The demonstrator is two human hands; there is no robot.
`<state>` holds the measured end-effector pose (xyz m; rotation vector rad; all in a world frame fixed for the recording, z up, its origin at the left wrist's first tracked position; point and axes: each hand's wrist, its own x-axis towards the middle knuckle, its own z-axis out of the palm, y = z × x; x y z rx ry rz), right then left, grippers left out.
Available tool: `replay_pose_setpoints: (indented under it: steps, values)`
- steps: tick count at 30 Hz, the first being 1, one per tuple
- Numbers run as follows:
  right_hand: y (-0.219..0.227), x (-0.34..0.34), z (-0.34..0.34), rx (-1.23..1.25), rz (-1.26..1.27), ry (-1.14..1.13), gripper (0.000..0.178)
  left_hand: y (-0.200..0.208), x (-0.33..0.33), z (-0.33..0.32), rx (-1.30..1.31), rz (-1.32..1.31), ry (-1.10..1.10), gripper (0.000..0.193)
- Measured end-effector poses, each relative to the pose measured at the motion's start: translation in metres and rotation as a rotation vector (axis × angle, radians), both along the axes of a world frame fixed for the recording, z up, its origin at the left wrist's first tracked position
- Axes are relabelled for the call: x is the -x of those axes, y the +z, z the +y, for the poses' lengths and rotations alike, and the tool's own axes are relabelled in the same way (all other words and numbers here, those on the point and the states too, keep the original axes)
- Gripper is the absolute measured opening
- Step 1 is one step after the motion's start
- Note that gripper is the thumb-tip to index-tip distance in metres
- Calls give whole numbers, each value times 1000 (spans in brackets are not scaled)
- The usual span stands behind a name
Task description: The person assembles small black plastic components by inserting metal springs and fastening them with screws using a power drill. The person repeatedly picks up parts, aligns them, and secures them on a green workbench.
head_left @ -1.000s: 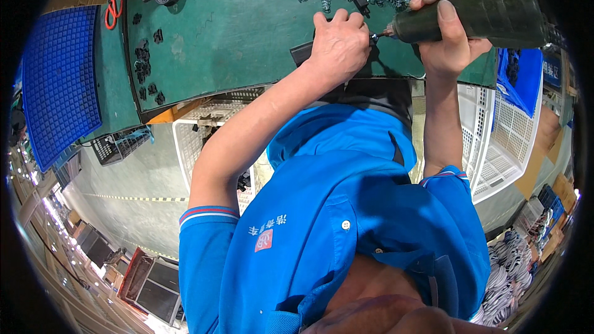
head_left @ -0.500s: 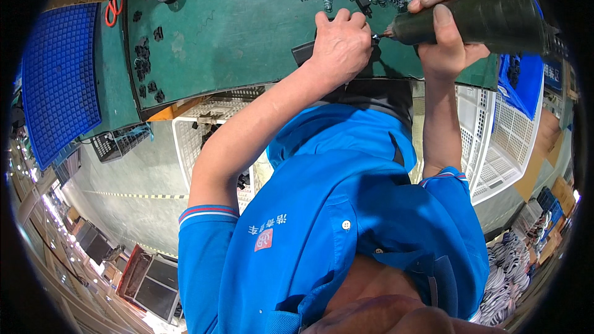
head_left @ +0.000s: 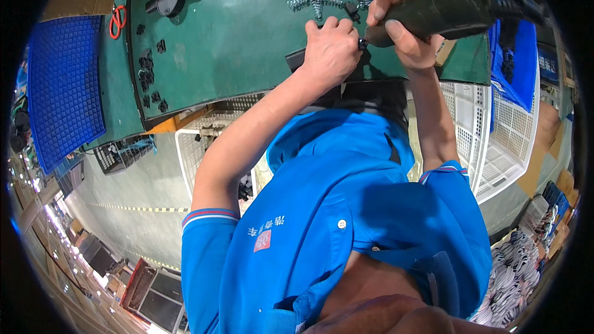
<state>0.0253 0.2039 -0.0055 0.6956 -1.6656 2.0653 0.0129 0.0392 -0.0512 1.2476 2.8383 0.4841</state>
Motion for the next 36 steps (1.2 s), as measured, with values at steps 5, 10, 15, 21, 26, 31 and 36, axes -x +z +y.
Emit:
replay_pose_setpoints:
  steps: [5,10,15,21,26,31,36]
  values:
    - [69,-48,51,183,-112,-334,50,-1,-1,-1,16,-32,19,30]
    - [38,-66,164,-42,-699,-1070,24,3,5,-5,-55,6,5,28]
    - [-61,-99,250,-1162,-1052,-1128,60,69,-13,-62,-142,9,50,27]
    - [-7,-68,171,-1036,-589,-972,36,77,-59,-245,869,-311,265,14]
    - [0,-30,98,-1680,-731,-677,39,75,-17,-275,642,-277,373,28]
    - [-22,-20,111,-1744,-537,-679,15,43,147,-252,94,98,696,81]
    - [-25,-31,108,-1578,-551,-664,15,24,231,-241,231,-55,638,90]
